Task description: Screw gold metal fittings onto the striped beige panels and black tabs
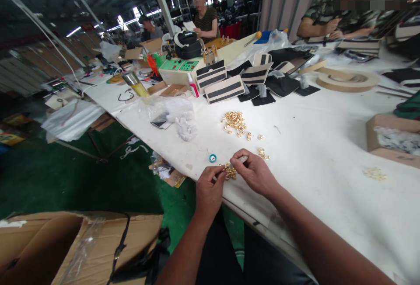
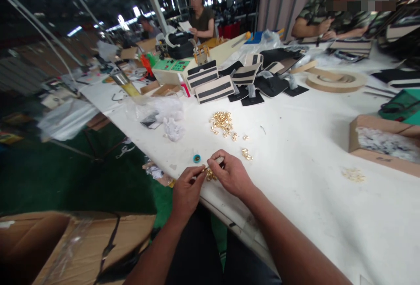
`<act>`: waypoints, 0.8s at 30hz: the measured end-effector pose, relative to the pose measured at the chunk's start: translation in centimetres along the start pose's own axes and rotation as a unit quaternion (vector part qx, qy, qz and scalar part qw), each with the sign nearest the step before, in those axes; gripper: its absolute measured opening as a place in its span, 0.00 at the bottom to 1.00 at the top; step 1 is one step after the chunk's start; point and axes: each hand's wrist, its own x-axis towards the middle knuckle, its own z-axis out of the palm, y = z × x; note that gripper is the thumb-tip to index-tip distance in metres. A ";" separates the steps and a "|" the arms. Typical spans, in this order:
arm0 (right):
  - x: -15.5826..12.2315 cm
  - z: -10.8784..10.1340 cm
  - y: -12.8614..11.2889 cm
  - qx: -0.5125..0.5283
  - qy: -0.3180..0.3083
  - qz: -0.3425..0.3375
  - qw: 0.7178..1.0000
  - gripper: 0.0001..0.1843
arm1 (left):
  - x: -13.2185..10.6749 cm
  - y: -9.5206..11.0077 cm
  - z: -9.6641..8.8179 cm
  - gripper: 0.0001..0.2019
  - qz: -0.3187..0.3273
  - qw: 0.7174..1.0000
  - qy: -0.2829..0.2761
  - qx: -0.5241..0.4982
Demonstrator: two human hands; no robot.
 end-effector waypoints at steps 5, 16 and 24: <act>0.0 -0.9 -0.7 0.034 -0.060 -0.036 0.997 0.11 | 0.7 0.3 -1.2 0.06 -0.007 0.999 -0.018 0.035; 1.0 -2.1 -0.7 -0.003 0.097 0.074 0.993 0.24 | 0.5 2.3 0.0 0.07 0.226 0.947 -0.068 0.217; 2.2 -5.7 0.1 0.214 0.247 0.084 0.941 0.24 | 1.1 2.5 0.5 0.06 0.173 0.927 -0.148 0.298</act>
